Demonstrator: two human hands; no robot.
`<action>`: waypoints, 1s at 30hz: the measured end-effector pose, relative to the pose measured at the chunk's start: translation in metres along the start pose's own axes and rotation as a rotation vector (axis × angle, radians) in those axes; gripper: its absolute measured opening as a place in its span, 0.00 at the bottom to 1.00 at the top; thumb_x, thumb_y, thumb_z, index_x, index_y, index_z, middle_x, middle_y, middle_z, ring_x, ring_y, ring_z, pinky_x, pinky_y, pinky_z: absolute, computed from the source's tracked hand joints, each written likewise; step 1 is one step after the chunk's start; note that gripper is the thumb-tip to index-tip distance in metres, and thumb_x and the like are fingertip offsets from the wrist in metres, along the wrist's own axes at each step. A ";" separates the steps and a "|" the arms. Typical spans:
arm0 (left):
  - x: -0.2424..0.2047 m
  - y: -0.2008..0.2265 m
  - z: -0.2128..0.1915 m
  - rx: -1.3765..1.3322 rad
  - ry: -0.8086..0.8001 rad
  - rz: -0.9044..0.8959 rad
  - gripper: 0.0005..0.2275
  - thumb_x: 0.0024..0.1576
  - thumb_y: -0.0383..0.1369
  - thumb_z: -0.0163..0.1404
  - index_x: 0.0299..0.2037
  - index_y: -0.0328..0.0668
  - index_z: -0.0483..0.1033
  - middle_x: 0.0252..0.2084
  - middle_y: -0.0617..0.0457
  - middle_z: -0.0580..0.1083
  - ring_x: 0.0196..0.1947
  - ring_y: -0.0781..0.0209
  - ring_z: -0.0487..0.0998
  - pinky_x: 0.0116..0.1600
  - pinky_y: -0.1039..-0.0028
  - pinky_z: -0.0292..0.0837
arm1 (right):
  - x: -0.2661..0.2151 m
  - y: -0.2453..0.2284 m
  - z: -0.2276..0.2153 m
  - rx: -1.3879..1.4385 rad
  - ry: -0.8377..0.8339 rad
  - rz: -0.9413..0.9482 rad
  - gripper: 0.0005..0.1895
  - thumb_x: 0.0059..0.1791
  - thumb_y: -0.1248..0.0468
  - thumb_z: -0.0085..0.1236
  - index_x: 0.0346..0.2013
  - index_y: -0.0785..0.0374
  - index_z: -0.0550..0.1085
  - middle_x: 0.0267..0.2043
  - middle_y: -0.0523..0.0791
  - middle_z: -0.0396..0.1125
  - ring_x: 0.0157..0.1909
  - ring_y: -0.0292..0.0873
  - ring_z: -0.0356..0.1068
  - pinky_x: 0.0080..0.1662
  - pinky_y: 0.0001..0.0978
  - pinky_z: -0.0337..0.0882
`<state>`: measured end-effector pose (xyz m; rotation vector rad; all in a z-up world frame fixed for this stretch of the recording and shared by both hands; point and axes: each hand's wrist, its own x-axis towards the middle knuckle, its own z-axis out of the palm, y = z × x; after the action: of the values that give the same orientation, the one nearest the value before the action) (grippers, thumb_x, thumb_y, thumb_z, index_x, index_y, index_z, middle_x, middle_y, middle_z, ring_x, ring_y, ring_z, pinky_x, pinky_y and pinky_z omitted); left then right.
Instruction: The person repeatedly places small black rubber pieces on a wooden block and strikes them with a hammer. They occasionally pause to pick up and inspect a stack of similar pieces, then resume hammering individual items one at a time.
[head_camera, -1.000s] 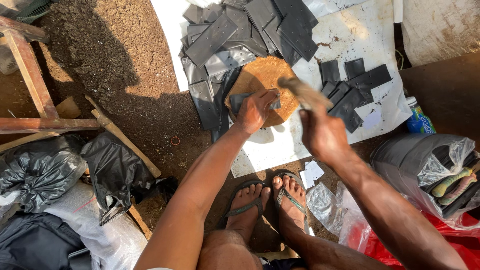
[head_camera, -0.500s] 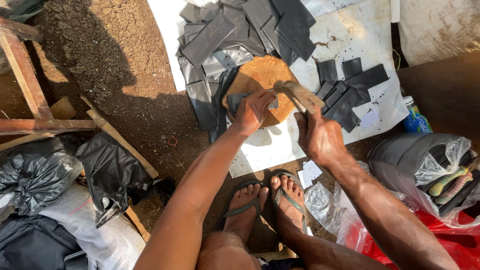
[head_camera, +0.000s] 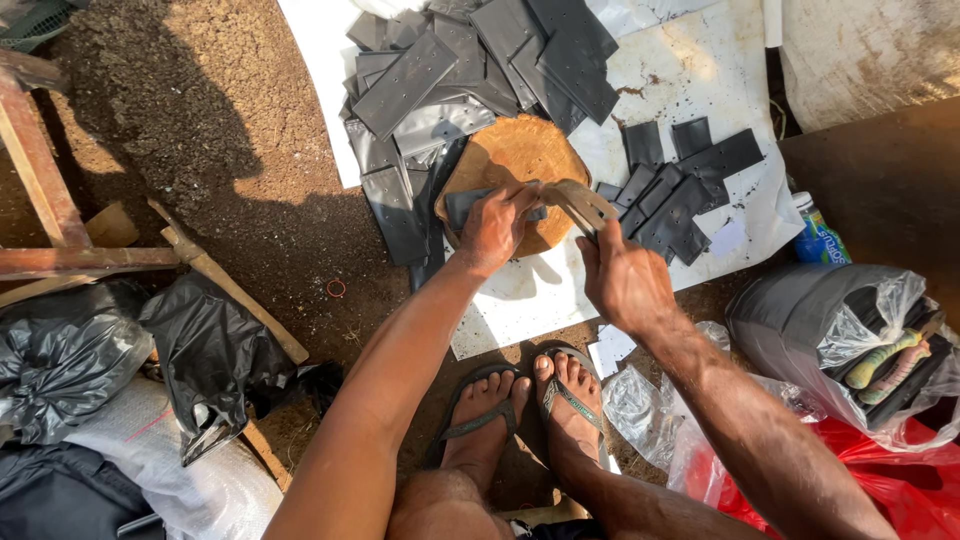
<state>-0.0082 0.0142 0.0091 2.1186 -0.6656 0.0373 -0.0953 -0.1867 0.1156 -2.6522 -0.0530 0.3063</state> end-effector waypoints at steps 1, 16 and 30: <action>-0.002 -0.003 0.003 -0.047 0.040 0.021 0.12 0.59 0.20 0.51 0.51 0.38 0.77 0.45 0.43 0.78 0.43 0.44 0.81 0.47 0.63 0.79 | -0.007 0.005 0.005 0.097 0.059 0.006 0.15 0.60 0.61 0.44 0.54 0.72 0.62 0.16 0.49 0.66 0.11 0.45 0.64 0.14 0.41 0.63; 0.018 -0.033 0.016 -1.070 0.089 -0.661 0.09 0.64 0.31 0.50 0.43 0.32 0.81 0.34 0.51 0.79 0.33 0.65 0.78 0.40 0.76 0.76 | -0.074 0.101 0.118 0.219 -0.526 0.587 0.25 0.58 0.44 0.45 0.36 0.65 0.71 0.20 0.45 0.67 0.19 0.38 0.67 0.24 0.35 0.68; 0.005 -0.001 0.047 -1.232 -0.299 -0.706 0.10 0.67 0.33 0.50 0.40 0.34 0.82 0.31 0.50 0.78 0.28 0.65 0.75 0.33 0.75 0.71 | 0.012 -0.006 0.001 0.315 -0.026 -0.142 0.09 0.49 0.64 0.63 0.40 0.68 0.77 0.36 0.50 0.73 0.31 0.46 0.77 0.33 0.37 0.80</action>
<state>-0.0138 -0.0237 -0.0193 1.0319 0.0127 -0.8646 -0.0839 -0.1796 0.1152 -2.3186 -0.1848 0.2767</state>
